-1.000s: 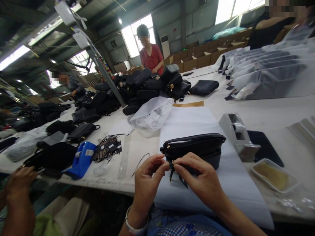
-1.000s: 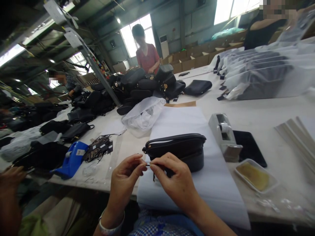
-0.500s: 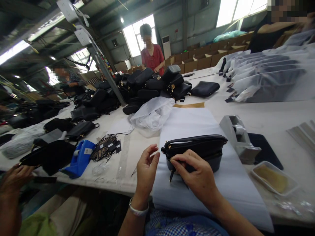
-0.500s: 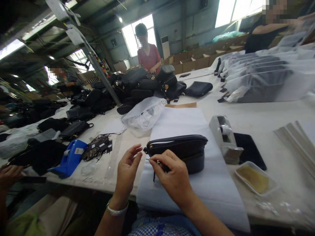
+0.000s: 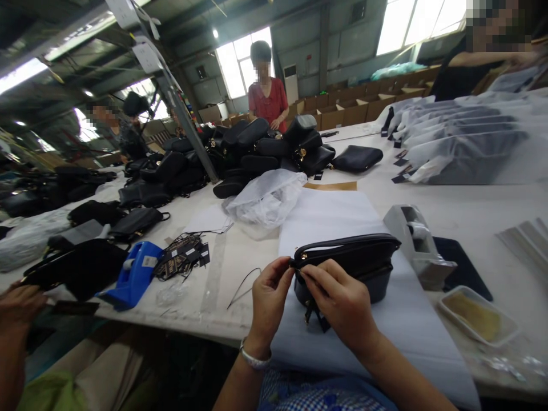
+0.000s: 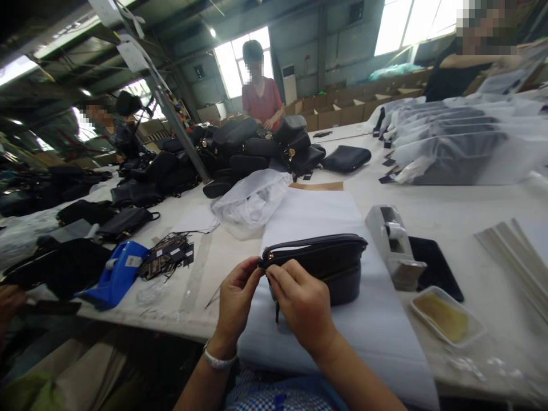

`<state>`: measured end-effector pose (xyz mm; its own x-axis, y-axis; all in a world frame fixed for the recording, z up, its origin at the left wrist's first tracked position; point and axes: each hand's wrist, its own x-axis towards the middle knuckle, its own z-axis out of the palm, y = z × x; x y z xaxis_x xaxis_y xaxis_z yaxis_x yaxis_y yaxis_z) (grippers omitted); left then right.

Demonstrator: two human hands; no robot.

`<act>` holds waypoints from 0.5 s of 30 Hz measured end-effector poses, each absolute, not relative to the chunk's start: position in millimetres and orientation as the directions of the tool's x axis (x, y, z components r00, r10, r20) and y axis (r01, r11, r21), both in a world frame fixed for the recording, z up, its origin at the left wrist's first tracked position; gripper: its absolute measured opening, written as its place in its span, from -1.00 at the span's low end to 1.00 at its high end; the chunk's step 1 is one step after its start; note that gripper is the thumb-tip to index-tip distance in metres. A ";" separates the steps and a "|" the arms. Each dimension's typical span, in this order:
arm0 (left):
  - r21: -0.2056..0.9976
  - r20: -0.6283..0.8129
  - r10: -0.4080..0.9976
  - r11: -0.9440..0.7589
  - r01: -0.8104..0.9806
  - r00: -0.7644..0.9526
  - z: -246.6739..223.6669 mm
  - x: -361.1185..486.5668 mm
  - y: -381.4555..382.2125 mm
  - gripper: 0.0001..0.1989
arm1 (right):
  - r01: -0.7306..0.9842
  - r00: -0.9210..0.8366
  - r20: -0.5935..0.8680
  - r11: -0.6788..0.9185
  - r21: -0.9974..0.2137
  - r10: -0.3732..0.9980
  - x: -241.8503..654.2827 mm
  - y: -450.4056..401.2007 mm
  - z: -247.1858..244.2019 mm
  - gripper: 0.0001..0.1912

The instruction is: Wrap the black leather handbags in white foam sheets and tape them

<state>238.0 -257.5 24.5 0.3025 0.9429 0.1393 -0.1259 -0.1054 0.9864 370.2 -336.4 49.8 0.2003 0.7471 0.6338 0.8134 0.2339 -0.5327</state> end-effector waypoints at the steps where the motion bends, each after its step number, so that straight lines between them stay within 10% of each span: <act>1: 0.986 0.134 0.946 -0.098 -0.134 0.294 23.7 238.2 -257.9 -0.73 | 0.836 0.169 0.633 0.230 -0.497 0.756 370.8 -337.2 51.3 -0.80; 15: 0.951 0.043 0.966 0.039 -0.308 0.255 13.6 243.7 -266.0 -0.79 | 0.953 0.001 0.650 0.196 -0.231 0.760 365.2 -330.5 66.7 -0.77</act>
<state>243.7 -266.0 13.6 0.2547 0.9661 0.0432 -0.3077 0.0386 0.9507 365.2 -330.5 66.7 0.0010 0.7598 0.6501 0.9531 0.1960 -0.2306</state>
